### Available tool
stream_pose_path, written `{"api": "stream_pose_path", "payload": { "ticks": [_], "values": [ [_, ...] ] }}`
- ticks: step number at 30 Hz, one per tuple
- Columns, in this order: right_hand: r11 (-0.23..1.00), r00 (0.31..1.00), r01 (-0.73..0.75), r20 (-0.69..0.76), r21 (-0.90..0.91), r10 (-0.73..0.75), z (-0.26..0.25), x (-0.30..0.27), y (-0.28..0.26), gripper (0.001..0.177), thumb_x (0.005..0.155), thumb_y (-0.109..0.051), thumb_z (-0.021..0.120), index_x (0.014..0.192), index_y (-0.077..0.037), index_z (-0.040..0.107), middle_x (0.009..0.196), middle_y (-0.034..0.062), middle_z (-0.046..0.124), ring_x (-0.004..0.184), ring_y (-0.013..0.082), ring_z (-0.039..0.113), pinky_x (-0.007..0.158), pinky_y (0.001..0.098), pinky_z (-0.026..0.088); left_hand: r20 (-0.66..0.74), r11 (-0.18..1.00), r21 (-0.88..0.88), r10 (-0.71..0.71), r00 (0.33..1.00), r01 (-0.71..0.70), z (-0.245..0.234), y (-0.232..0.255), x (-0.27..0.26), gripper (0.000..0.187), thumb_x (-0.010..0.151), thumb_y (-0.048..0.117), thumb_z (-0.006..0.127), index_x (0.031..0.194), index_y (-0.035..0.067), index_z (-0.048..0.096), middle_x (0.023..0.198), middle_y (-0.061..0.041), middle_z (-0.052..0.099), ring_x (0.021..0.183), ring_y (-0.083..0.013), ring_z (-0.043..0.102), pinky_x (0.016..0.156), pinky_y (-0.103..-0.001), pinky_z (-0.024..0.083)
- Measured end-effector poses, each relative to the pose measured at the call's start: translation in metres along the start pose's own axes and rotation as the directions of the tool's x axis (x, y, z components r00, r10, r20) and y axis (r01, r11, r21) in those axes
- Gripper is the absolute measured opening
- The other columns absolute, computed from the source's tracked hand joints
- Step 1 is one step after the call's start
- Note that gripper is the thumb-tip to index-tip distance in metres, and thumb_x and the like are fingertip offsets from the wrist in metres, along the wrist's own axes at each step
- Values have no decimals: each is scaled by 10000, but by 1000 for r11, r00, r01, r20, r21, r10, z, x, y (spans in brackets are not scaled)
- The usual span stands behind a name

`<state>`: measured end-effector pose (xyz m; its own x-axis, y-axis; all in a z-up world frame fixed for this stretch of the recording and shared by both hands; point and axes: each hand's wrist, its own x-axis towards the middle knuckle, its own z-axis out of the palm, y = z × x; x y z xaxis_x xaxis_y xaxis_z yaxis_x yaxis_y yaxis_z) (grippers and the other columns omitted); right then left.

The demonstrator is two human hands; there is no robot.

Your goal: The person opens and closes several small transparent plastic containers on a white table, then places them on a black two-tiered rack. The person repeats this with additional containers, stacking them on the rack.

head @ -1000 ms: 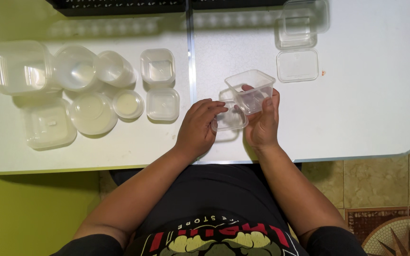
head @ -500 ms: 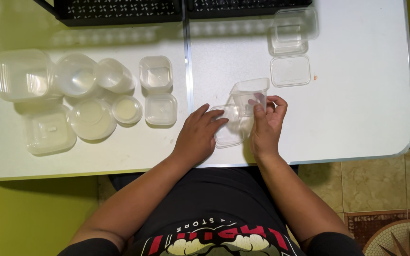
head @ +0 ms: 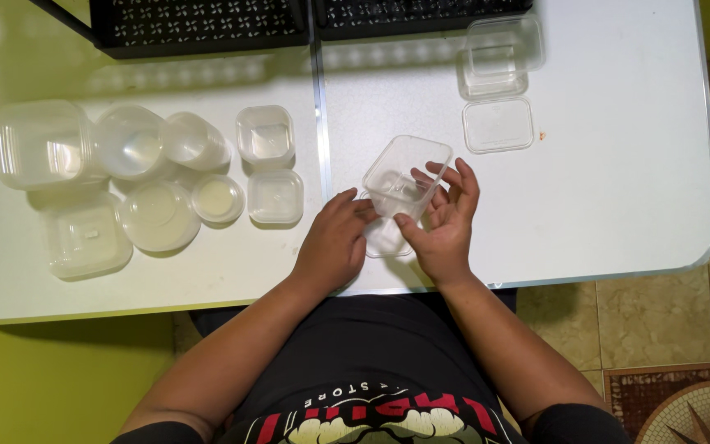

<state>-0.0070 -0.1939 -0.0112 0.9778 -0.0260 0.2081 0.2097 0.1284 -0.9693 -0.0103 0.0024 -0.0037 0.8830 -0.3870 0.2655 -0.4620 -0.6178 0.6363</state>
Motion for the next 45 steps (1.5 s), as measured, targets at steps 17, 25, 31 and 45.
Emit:
{"api": "stream_pose_path", "payload": {
  "ticks": [17, 25, 31, 45],
  "values": [
    [857, 935, 339, 239, -388, -262, 10, -7, 1, 755, 859, -308, 847, 1479, -208, 426, 1512, 166, 339, 1426, 334, 436, 1200, 455, 462, -349, 893, -446, -230, 908, 55, 7, -11, -14, 304, 980, 13, 586, 1282, 23, 549, 1302, -147, 607, 1168, -283, 646, 1026, -340, 516],
    [911, 960, 275, 139, -308, -242, 6, -7, 13, 186, 1096, -225, 591, 1259, -141, 624, 1386, 148, 506, 1209, 243, 540, 1067, 356, 471, -361, 877, -481, -195, 912, -2, 8, -21, -18, 327, 1093, 223, 451, 1301, -6, 557, 1379, -179, 548, 1255, -294, 593, 1119, -374, 482],
    [979, 990, 128, 86, -159, -115, 10, -6, 13, 490, 1062, -133, 655, 1482, -50, 417, 1381, 136, 473, 1289, 240, 537, 1115, 383, 498, -321, 819, -574, -233, 918, 7, 13, -24, -18, 493, 1130, 413, 475, 1376, -14, 448, 1466, -194, 504, 1321, -279, 568, 1162, -395, 478],
    [953, 999, 38, 31, -301, -30, 11, -1, 8, 406, 1070, -97, 572, 1447, 48, 527, 1373, 167, 573, 1206, 226, 631, 1019, 331, 563, -251, 829, -555, -243, 937, 67, 8, -20, -15, 557, 1150, 344, 399, 1556, -36, 376, 1639, -222, 430, 1521, -322, 466, 1272, -423, 381]
  ]
}}
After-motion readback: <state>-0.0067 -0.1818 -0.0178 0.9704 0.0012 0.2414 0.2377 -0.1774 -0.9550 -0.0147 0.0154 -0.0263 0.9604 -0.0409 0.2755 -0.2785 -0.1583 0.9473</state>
